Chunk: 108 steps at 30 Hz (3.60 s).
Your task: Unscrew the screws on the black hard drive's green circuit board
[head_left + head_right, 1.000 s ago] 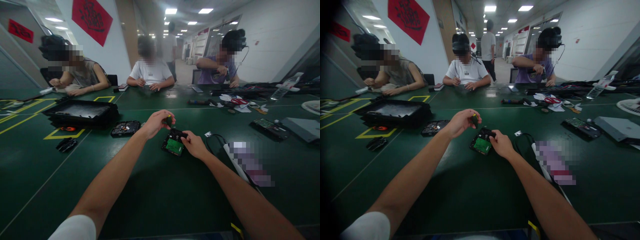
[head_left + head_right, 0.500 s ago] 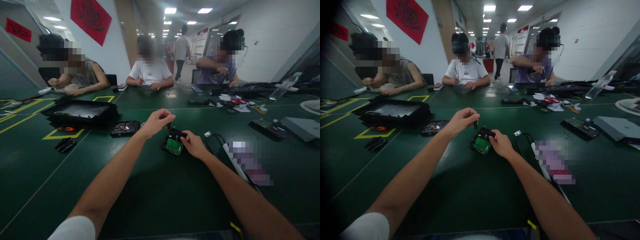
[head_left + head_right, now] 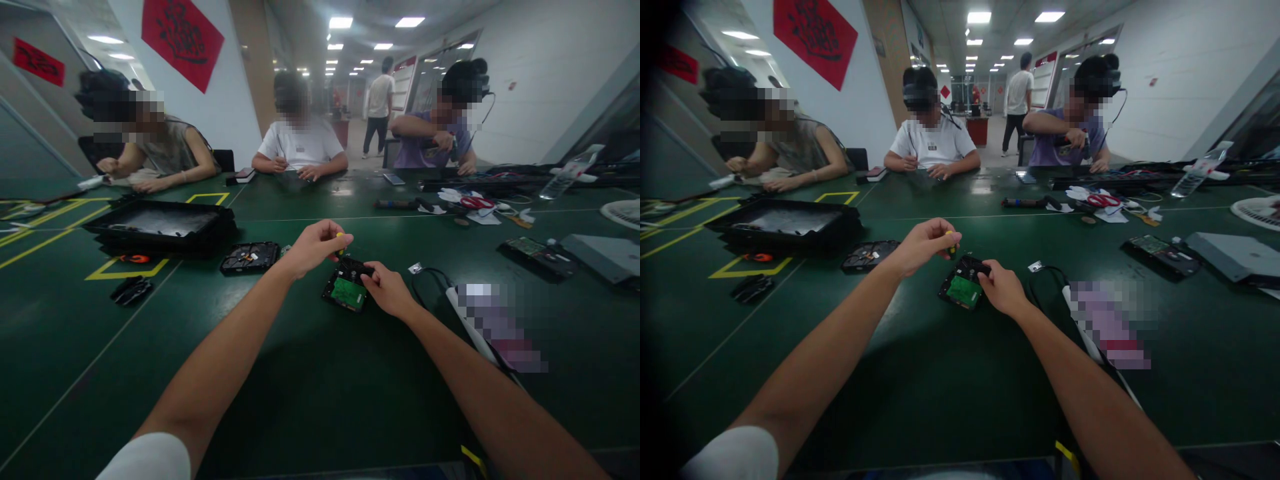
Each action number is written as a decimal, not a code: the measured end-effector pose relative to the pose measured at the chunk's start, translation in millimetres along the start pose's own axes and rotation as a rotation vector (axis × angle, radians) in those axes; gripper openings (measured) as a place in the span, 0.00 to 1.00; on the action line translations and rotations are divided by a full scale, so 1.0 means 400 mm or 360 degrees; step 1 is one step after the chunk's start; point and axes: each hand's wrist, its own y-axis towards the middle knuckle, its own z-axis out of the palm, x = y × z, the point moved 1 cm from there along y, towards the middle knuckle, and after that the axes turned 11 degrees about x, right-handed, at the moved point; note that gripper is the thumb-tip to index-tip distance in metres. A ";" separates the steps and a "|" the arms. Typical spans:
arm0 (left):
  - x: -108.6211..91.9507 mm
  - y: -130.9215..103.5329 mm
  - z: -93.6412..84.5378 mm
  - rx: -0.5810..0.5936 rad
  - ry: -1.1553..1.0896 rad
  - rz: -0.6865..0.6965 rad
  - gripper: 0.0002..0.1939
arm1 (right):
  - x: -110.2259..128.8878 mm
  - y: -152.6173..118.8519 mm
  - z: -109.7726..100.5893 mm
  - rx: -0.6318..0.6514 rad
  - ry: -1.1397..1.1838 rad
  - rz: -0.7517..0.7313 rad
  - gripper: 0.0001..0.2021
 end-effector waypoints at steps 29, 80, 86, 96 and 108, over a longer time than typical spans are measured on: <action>-0.005 0.001 0.003 -0.0061 -0.0101 -0.0100 0.18 | 0.003 -0.001 -0.001 0.0009 0.0001 0.0009 0.18; 0.011 0.006 -0.001 -0.0102 0.0034 -0.0041 0.19 | 0.011 -0.003 -0.003 0.0014 -0.0022 0.0042 0.18; -0.002 0.004 0.003 0.0029 0.0010 -0.0014 0.16 | 0.006 -0.003 -0.004 0.0006 -0.0024 0.0014 0.18; 0.008 0.008 0.002 0.0118 -0.0378 -0.0092 0.17 | 0.011 -0.005 -0.005 0.0032 -0.0001 0.0056 0.19; 0.002 0.005 0.000 -0.0083 0.0105 -0.0024 0.17 | 0.005 -0.002 -0.001 0.0009 -0.0043 0.0029 0.17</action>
